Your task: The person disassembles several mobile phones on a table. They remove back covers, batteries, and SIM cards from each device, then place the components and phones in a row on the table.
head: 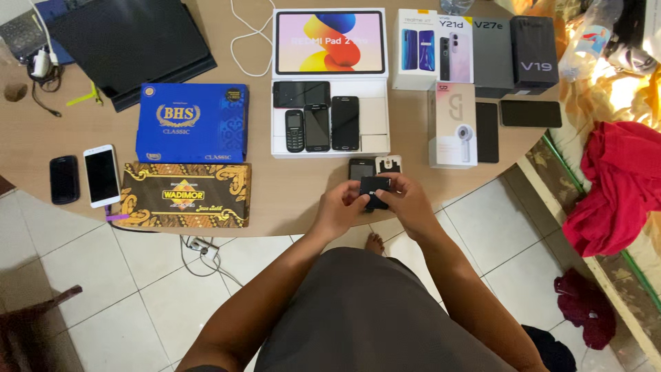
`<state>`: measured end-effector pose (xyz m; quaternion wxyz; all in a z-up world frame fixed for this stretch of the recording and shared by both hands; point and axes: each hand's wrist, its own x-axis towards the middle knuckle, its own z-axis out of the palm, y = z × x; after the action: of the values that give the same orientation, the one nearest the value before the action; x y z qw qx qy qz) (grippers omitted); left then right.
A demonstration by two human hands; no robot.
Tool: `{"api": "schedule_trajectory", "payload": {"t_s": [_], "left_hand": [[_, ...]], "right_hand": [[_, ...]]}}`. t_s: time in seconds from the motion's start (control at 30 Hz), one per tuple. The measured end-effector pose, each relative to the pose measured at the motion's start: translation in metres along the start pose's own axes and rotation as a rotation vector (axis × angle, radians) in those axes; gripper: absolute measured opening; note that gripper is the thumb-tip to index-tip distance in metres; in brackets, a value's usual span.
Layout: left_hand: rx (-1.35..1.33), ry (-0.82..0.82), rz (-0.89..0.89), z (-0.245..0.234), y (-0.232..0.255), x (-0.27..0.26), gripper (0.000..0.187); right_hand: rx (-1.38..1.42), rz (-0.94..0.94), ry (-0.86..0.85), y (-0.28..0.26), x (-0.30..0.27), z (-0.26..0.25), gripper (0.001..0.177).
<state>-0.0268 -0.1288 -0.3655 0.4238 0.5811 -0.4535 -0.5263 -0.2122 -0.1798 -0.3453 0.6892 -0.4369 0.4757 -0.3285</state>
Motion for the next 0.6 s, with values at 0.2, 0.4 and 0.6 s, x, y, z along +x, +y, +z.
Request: {"api": "schedule_trajectory", "payload": {"t_s": [0.2, 0.4, 0.6], "left_hand": [[0.065, -0.067, -0.153, -0.036, -0.020, -0.016, 0.024], [-0.137, -0.053, -0.137, -0.044, -0.064, -0.022, 0.022], [0.165, 0.002, -0.265, -0.050, -0.100, -0.012, 0.023]], "right_hand": [[-0.101, 0.087, 0.001, 0.022, -0.008, 0.033, 0.035], [-0.180, 0.109, 0.014, 0.055, -0.013, 0.053, 0.052], [-0.356, 0.093, 0.047, 0.079, -0.016, 0.048, 0.069]]}}
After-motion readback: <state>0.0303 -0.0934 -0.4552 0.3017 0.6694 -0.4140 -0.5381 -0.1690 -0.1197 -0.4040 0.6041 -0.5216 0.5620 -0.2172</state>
